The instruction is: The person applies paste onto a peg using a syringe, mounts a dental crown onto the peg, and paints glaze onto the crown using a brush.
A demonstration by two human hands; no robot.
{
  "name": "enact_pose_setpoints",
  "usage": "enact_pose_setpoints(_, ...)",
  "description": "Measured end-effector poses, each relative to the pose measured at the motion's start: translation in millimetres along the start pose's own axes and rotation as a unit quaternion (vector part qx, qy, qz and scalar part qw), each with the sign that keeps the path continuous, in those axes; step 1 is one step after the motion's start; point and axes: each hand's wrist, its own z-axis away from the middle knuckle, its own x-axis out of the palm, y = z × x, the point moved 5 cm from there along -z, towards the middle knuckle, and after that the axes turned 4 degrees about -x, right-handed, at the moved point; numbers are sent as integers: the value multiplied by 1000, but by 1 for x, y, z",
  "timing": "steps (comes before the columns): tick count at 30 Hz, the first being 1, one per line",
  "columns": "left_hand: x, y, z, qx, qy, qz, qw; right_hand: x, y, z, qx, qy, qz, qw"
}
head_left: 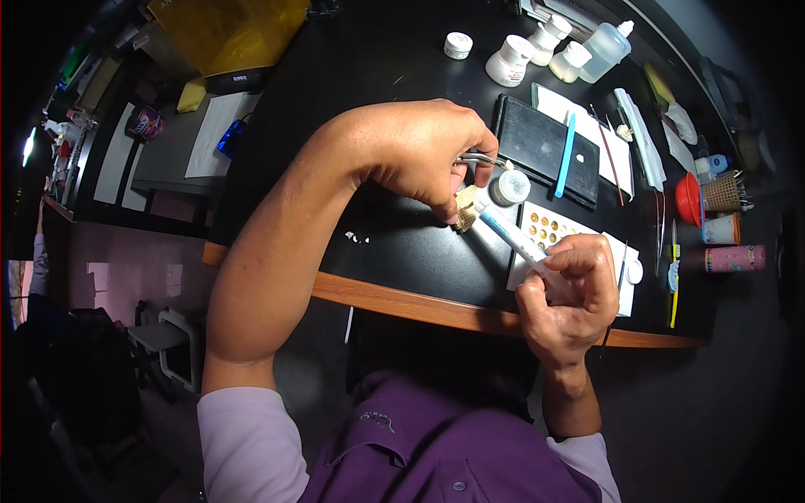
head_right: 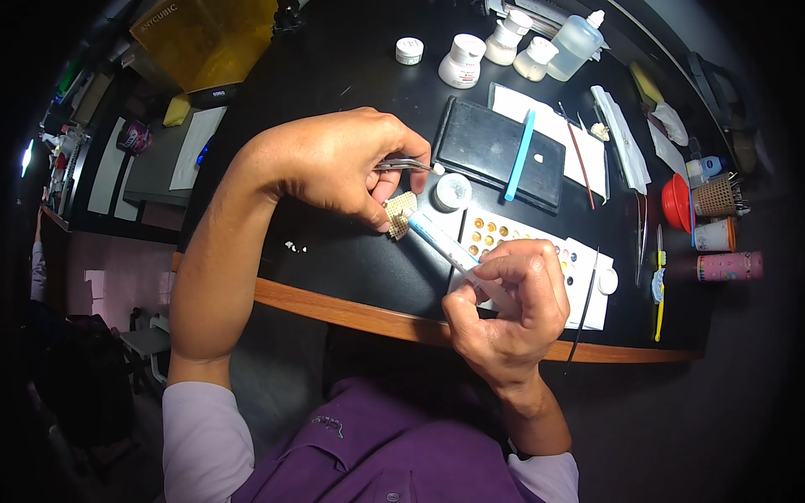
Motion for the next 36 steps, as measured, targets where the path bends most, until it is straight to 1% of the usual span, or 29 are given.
enact_pose_setpoints(13, 0, 0, 0, -4, 2, 0, 1000, 0, -2, -2, -16, -4, 10, 1000)
enact_pose_setpoints(21, 1, -1, 0, -23, -5, 4, 1000, 0, -5, -4, 8, -4, 15, 1000)
enact_pose_setpoints(25, 1, -3, -2, 13, 0, 13, 1000, -4, -6, -4, 13, -11, 22, 1000)
enact_pose_setpoints(27, 3, -6, -3, 23, -6, 29, 999, -17, -8, -8, 13, -12, 34, 999)
enact_pose_setpoints(29, 2, -1, 0, -5, -12, 55, 998, -31, -6, -11, 25, -2, 22, 999)
enact_pose_setpoints(30, 2, 0, 0, -11, -14, 58, 998, -44, -2, -13, 50, 12, 28, 998)
enact_pose_setpoints(31, 1, 1, 1, -17, -15, 61, 998, -59, 4, -16, 32, 24, 48, 998)
enact_pose_setpoints(33, -1, 2, 2, -27, -9, 53, 998, -94, 23, -17, 44, 49, 86, 994)
enact_pose_setpoints(35, -5, 1, 4, -32, -3, 80, 996, -134, 48, -8, 150, 113, 39, 981)
enact_pose_setpoints(36, -8, 2, 7, -47, 10, 84, 995, -155, 58, 1, 190, 129, 71, 971)
